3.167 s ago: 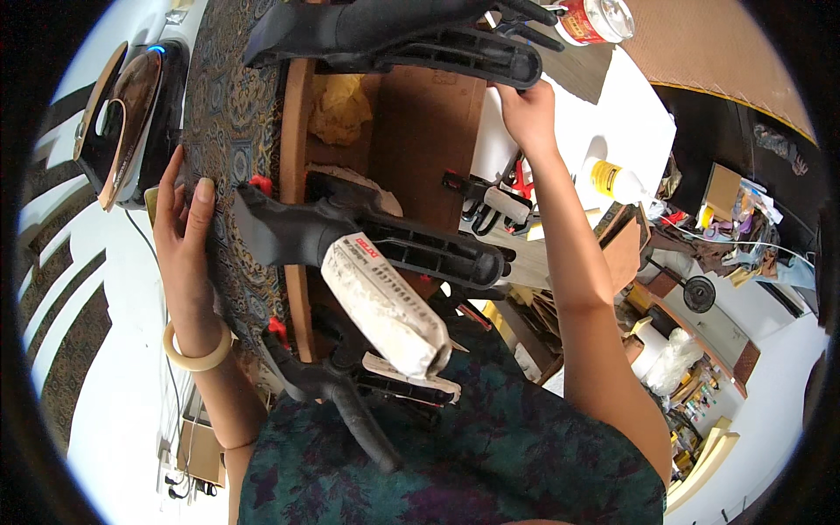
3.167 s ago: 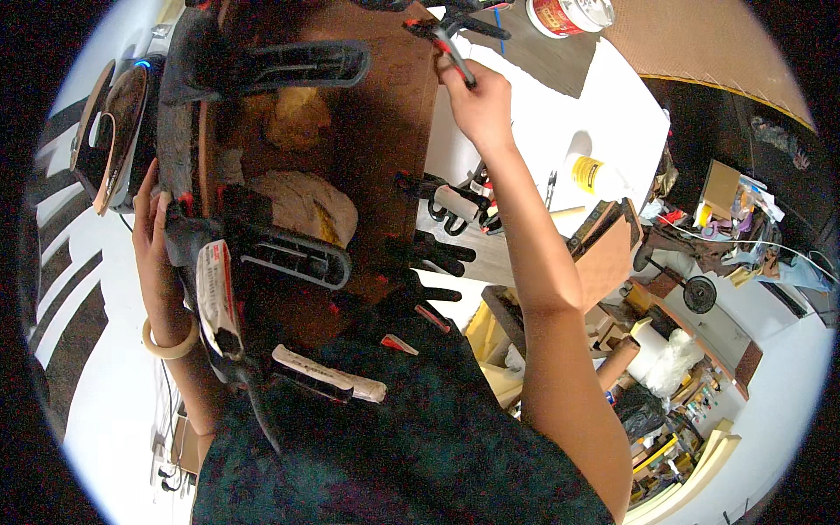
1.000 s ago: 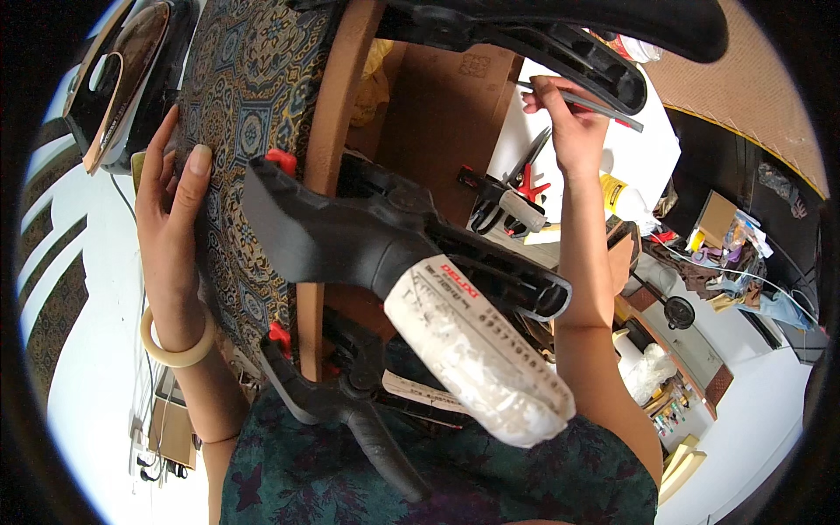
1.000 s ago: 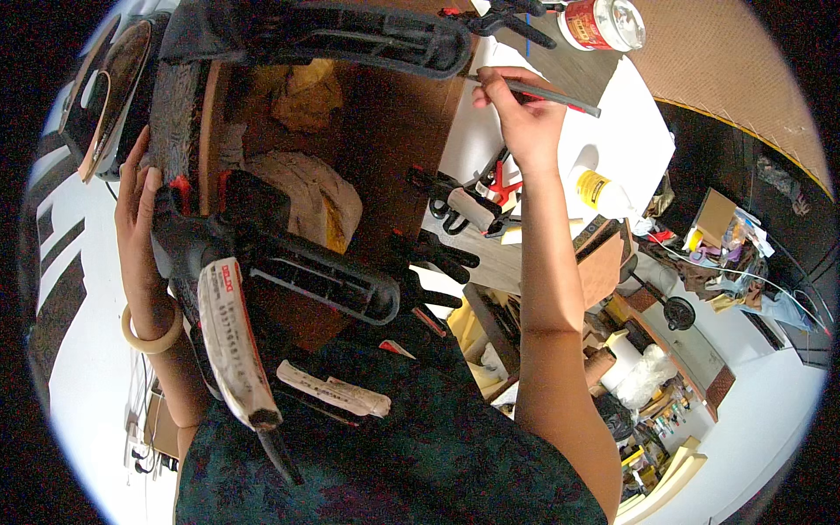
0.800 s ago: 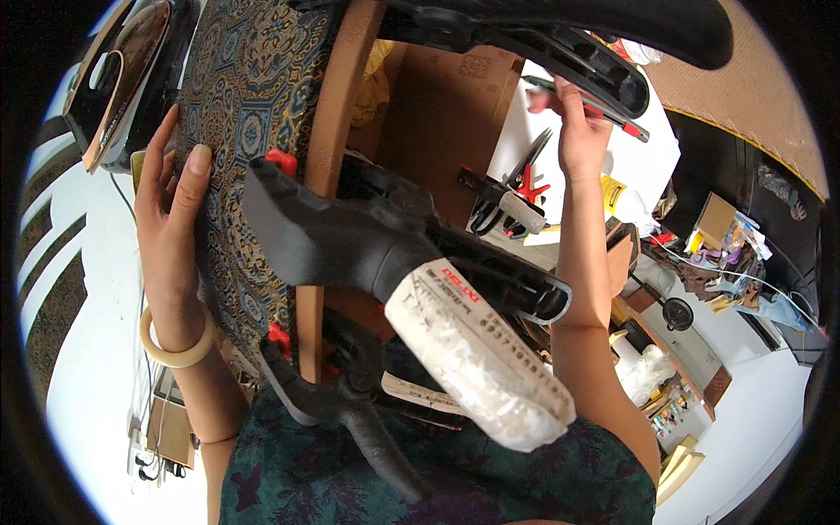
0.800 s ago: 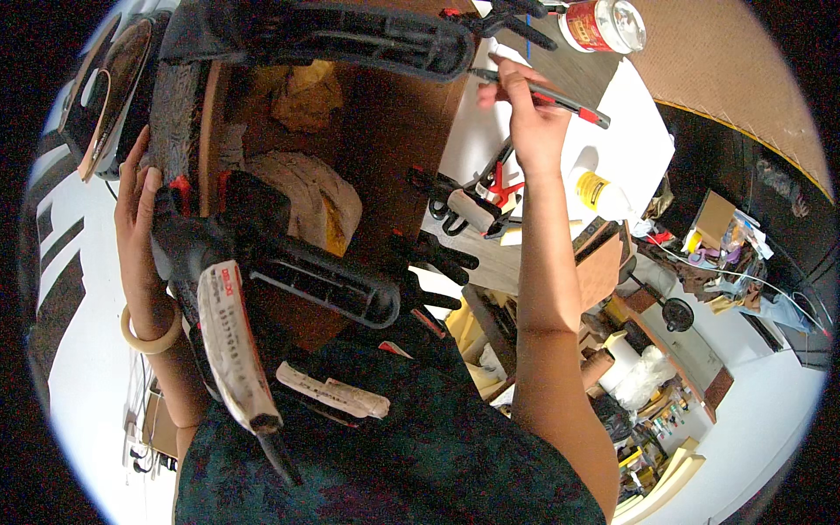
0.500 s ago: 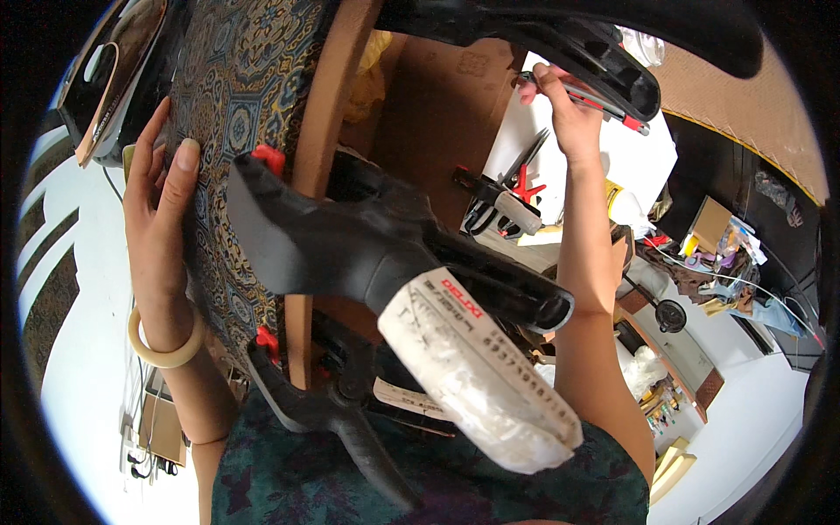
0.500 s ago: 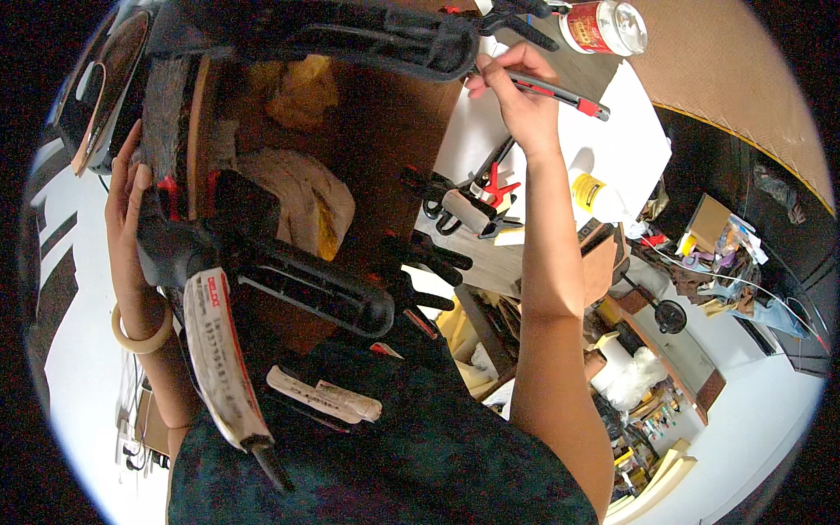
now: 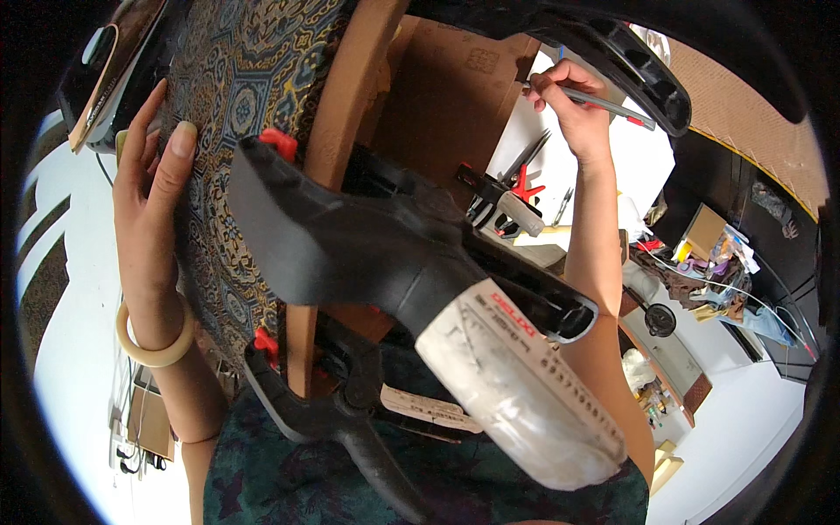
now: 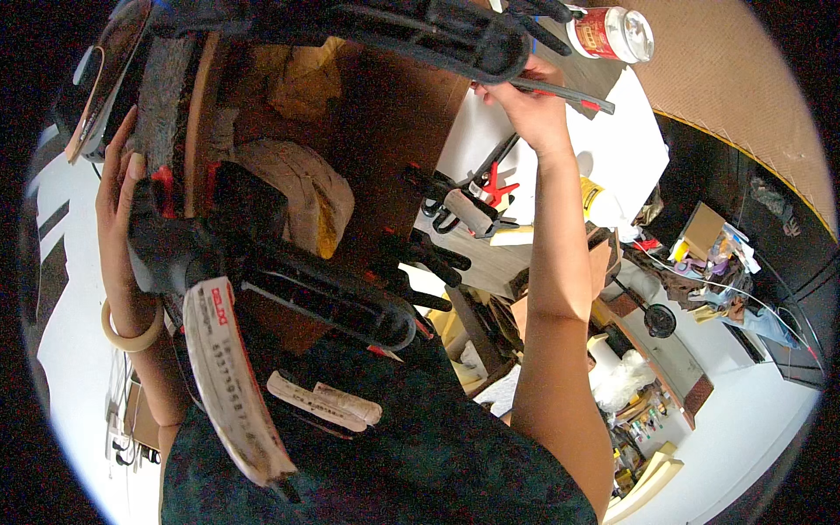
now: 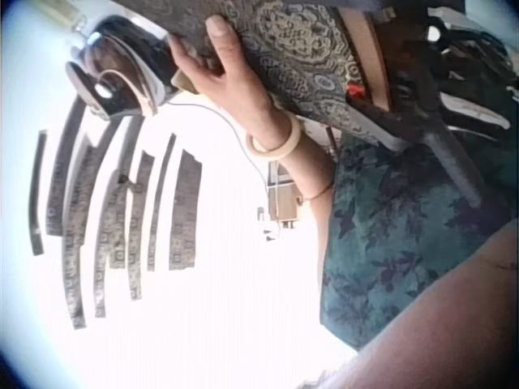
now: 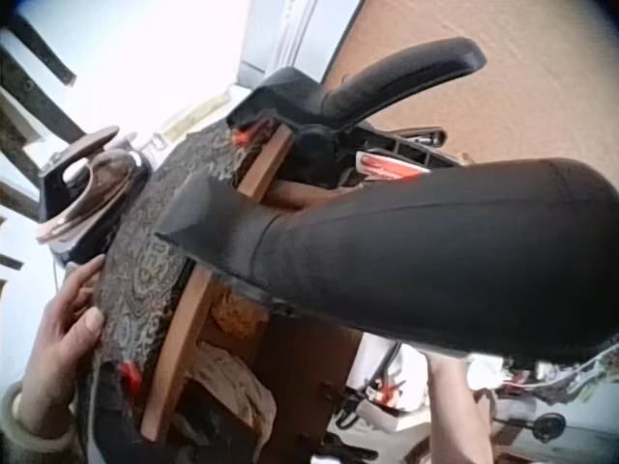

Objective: The person assembles a small wooden box by attaching patterned fabric strips to its edges using clamps and a utility knife. They mark and cut the fabric, secure it with clamps, and trim excess material to fit the box.

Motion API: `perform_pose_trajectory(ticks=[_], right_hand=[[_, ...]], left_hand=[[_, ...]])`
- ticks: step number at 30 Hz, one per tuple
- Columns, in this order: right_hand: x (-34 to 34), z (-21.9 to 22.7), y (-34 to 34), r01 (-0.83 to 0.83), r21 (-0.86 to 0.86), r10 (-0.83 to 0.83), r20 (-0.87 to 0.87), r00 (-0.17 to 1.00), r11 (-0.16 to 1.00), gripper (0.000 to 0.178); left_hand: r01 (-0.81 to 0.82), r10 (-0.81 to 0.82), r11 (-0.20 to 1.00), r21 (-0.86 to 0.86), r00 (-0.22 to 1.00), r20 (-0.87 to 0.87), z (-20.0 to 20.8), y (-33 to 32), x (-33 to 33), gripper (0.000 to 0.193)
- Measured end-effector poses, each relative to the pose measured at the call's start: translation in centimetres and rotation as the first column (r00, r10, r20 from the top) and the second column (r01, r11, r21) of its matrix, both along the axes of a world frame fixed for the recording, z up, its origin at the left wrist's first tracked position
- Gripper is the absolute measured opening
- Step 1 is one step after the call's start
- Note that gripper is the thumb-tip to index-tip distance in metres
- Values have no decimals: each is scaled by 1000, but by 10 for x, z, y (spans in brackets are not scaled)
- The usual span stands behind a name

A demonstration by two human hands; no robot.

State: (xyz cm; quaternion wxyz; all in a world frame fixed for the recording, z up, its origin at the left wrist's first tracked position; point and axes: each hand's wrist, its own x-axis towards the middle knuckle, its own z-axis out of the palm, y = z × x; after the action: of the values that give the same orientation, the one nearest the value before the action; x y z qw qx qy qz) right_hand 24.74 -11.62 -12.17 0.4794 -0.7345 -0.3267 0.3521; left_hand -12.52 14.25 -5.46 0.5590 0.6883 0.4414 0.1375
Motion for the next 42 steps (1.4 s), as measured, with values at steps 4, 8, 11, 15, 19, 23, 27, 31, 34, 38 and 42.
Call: perform_pose_trajectory(ticks=[4, 8, 11, 15, 19, 23, 27, 31, 34, 38, 42], right_hand=[[0, 1, -1, -6, -9, 6, 11, 1000, 1000, 9], [-2, -3, -3, 21, 21, -21, -1, 1000, 1000, 8], [-2, -4, -4, 25, 25, -25, 10, 1000, 999, 8], [-2, -7, -6, 28, 24, -28, 1, 1000, 999, 7], [-8, -3, -4, 39, 41, -39, -2, 999, 998, 5], [-7, -6, -6, 63, 31, -63, -16, 998, 998, 6], [-9, -5, -3, 83, 52, -83, 2, 997, 995, 6], [-5, -8, -6, 83, 32, -82, -11, 997, 996, 5], [-8, -7, -4, 87, 50, -89, 29, 996, 995, 7], [-7, -8, -9, 85, 46, -85, -7, 996, 995, 9], [-10, -8, -8, 72, 83, -71, -10, 997, 994, 9]], left_hand=[[4, -3, 1000, 21, 1000, -27, 1, -1, 0, 72], [15, -13, 998, 58, 999, -35, -3, 2, -3, 74], [14, -11, 997, 73, 999, -51, -3, 1, -2, 75], [7, -7, 999, 41, 1000, -10, -3, 0, -2, 74], [-1, 2, 999, 46, 999, -33, -1, -1, -2, 74], [1, 1, 998, 56, 999, -44, 1, -2, 0, 72], [13, -12, 998, 66, 1000, -28, -2, 1, -2, 71], [-10, 12, 998, 55, 1000, -27, -1, -3, -1, 72], [-11, 14, 998, 64, 999, -43, 0, -2, 0, 73], [-8, 13, 997, 78, 998, -65, 1, -2, 0, 74], [-15, 19, 998, 67, 998, -65, 1, -2, -1, 74]])
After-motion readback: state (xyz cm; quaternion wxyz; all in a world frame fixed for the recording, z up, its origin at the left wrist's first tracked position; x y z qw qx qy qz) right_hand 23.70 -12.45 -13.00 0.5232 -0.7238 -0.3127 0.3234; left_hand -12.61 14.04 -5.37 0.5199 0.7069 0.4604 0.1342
